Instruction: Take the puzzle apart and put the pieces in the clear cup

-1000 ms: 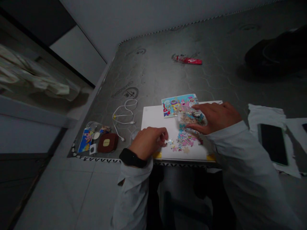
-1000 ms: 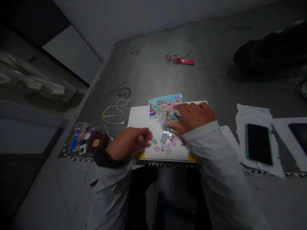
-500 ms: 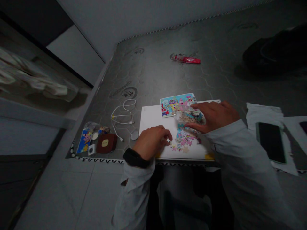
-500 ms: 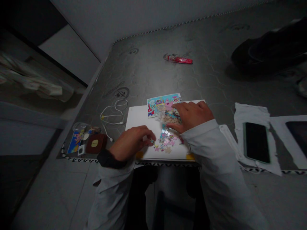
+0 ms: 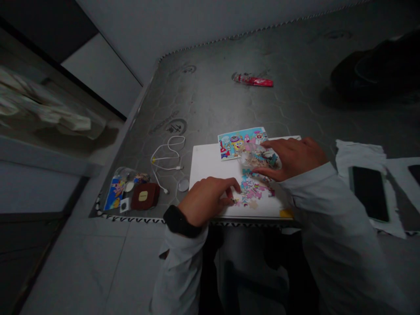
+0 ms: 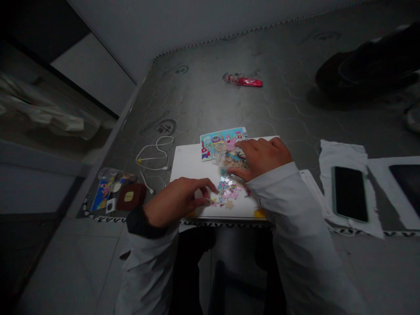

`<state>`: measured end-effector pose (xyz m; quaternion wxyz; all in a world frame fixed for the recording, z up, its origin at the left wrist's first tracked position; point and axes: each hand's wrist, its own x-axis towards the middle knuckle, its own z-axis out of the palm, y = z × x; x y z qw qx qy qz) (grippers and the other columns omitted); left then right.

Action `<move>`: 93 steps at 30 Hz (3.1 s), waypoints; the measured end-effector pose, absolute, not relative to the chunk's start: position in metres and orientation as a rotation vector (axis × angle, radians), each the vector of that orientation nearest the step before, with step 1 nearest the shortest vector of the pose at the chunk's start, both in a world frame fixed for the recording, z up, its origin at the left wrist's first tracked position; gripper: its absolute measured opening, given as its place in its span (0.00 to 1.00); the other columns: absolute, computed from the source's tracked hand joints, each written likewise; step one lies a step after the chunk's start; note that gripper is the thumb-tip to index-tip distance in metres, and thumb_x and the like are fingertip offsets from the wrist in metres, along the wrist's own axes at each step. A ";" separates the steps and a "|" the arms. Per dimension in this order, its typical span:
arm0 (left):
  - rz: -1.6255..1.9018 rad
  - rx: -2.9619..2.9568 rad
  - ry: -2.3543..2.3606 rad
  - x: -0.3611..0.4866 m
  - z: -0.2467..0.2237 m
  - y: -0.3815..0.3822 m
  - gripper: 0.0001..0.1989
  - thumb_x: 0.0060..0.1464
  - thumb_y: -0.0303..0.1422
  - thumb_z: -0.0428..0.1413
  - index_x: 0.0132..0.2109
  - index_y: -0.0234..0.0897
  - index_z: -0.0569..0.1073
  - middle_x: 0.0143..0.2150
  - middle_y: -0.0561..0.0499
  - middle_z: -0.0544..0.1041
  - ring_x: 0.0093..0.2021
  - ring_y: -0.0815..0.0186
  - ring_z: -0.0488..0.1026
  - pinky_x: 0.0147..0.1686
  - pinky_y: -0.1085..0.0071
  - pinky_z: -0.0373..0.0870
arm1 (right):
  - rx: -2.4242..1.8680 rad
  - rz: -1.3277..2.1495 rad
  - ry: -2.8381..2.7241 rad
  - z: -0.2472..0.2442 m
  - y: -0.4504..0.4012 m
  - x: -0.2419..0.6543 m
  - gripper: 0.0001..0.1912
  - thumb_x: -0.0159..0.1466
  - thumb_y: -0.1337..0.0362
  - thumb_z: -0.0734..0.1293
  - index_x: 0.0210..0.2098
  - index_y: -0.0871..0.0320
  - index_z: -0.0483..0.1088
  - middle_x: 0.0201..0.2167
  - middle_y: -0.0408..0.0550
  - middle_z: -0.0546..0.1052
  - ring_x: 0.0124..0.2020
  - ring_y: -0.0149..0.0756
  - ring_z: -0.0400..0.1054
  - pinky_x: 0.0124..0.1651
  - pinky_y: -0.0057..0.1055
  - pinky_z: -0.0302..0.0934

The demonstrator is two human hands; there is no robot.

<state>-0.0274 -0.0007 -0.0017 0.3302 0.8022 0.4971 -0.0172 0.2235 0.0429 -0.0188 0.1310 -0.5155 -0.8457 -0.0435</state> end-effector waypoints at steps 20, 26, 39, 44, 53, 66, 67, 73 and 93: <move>-0.220 2.180 1.350 -0.008 0.002 -0.003 0.06 0.54 0.29 0.61 0.40 0.43 0.79 0.40 0.52 0.80 0.43 0.60 0.76 0.43 0.66 0.68 | -1.480 -0.248 -2.470 -0.016 0.041 0.219 0.33 0.63 0.39 0.66 0.55 0.59 0.70 0.49 0.58 0.80 0.46 0.54 0.74 0.44 0.45 0.57; -0.204 2.127 1.401 -0.008 0.001 -0.004 0.14 0.53 0.30 0.63 0.48 0.45 0.78 0.42 0.54 0.82 0.43 0.60 0.77 0.42 0.66 0.68 | -1.492 -0.185 -2.475 -0.014 0.040 0.219 0.33 0.63 0.41 0.67 0.56 0.60 0.70 0.50 0.60 0.79 0.48 0.55 0.74 0.45 0.46 0.56; -0.166 2.162 1.338 -0.012 -0.004 -0.004 0.08 0.53 0.30 0.62 0.43 0.41 0.77 0.42 0.51 0.79 0.41 0.62 0.74 0.42 0.67 0.67 | -1.485 -0.265 -2.421 -0.028 0.044 0.220 0.33 0.62 0.37 0.65 0.54 0.56 0.70 0.47 0.57 0.80 0.46 0.53 0.74 0.44 0.44 0.56; -0.117 2.112 1.368 -0.014 -0.002 -0.002 0.06 0.53 0.30 0.63 0.39 0.40 0.76 0.38 0.53 0.80 0.39 0.64 0.74 0.40 0.69 0.65 | -1.486 -0.259 -2.429 -0.025 0.044 0.221 0.32 0.63 0.37 0.64 0.54 0.56 0.71 0.47 0.58 0.80 0.46 0.54 0.74 0.44 0.46 0.56; 0.018 2.111 1.382 -0.028 -0.001 0.005 0.05 0.56 0.31 0.63 0.41 0.41 0.79 0.38 0.54 0.81 0.35 0.67 0.74 0.38 0.70 0.65 | -1.472 -0.361 -2.381 -0.032 0.044 0.218 0.33 0.59 0.38 0.69 0.52 0.56 0.73 0.45 0.55 0.81 0.43 0.51 0.74 0.43 0.42 0.54; 0.977 1.886 1.576 -0.013 0.008 0.001 0.05 0.58 0.32 0.62 0.42 0.42 0.81 0.40 0.56 0.83 0.20 0.76 0.72 0.28 0.76 0.72 | -1.363 -0.295 -2.536 -0.018 0.037 0.200 0.32 0.60 0.41 0.69 0.54 0.57 0.70 0.44 0.52 0.81 0.44 0.48 0.73 0.42 0.38 0.52; 0.975 1.869 1.571 -0.013 0.007 0.001 0.07 0.59 0.31 0.61 0.45 0.43 0.80 0.41 0.56 0.83 0.20 0.76 0.72 0.28 0.76 0.72 | -1.368 -0.299 -2.535 -0.018 0.037 0.200 0.32 0.60 0.41 0.69 0.54 0.57 0.70 0.44 0.52 0.81 0.44 0.48 0.73 0.42 0.39 0.52; 0.724 2.021 1.717 -0.017 0.008 -0.001 0.09 0.57 0.34 0.64 0.46 0.42 0.78 0.39 0.56 0.82 0.26 0.72 0.75 0.36 0.71 0.72 | -1.480 -0.325 -2.455 -0.012 0.036 0.214 0.31 0.64 0.41 0.67 0.55 0.58 0.70 0.48 0.57 0.80 0.45 0.51 0.73 0.44 0.42 0.53; 0.126 2.218 1.528 0.010 -0.020 0.007 0.10 0.55 0.34 0.65 0.45 0.42 0.76 0.45 0.52 0.78 0.44 0.60 0.76 0.42 0.65 0.70 | -1.628 -0.183 -2.445 -0.009 0.040 0.229 0.34 0.63 0.40 0.67 0.58 0.58 0.69 0.51 0.58 0.78 0.49 0.55 0.72 0.46 0.45 0.55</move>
